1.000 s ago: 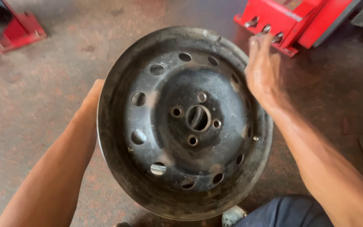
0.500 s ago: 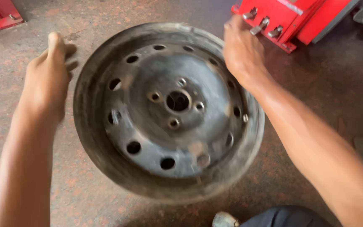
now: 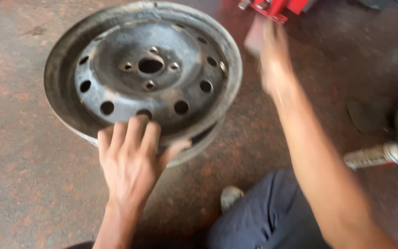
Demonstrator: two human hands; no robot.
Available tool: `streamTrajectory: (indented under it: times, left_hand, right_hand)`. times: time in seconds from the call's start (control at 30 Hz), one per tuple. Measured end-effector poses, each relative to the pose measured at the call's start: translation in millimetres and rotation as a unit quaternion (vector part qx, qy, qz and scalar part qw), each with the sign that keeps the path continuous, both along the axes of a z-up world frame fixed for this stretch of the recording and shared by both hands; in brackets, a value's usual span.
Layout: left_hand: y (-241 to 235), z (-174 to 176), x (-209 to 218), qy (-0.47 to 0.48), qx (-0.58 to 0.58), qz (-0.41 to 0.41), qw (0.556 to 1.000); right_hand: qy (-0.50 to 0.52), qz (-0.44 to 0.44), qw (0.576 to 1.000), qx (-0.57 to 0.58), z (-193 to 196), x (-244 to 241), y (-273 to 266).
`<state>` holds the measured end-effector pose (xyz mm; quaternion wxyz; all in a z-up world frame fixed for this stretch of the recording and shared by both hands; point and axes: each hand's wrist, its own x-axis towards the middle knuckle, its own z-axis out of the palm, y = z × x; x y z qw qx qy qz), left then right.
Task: The person scrubs the inner and outer surfaces of a metal wheel rim using a sanding block. They rotate the rim to access different areas and continue scrubbing the edges and face of the rim.
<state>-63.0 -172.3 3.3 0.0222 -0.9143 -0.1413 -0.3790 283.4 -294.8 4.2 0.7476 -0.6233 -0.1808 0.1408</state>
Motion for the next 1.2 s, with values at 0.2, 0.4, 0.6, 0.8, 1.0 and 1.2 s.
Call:
streamTrajectory:
  times: [0.2, 0.4, 0.6, 0.8, 1.0, 1.2]
  left_hand:
    - [-24.7, 0.6, 15.7, -0.026, 0.009, -0.047, 0.999]
    - [-33.9, 13.1, 21.5, -0.015, -0.047, -0.045, 0.998]
    - [-31.4, 0.9, 28.8, -0.037, -0.024, -0.030, 0.999]
    - [-27.1, -22.9, 50.9, -0.057, 0.040, -0.003, 0.998]
    - [-28.6, -34.4, 57.0, -0.046, 0.114, 0.024, 0.992]
    - [-15.0, -46.2, 61.3, -0.057, 0.122, 0.025, 0.991]
  right_hand:
    - [0.259, -0.020, 0.964, -0.050, -76.0, -132.2, -84.6]
    - [0.187, -0.100, 0.965, -0.154, -60.9, -181.0, -46.7]
    - [0.178, -0.120, 0.965, -0.149, -93.2, -182.5, -16.8]
    - [0.039, -0.120, 0.968, -0.217, -105.5, -103.0, 0.7]
    - [-0.044, -0.119, 0.953, -0.276, -121.1, -136.0, -11.0]
    - [0.051, -0.105, 0.957, -0.266, -101.3, -78.9, 1.3]
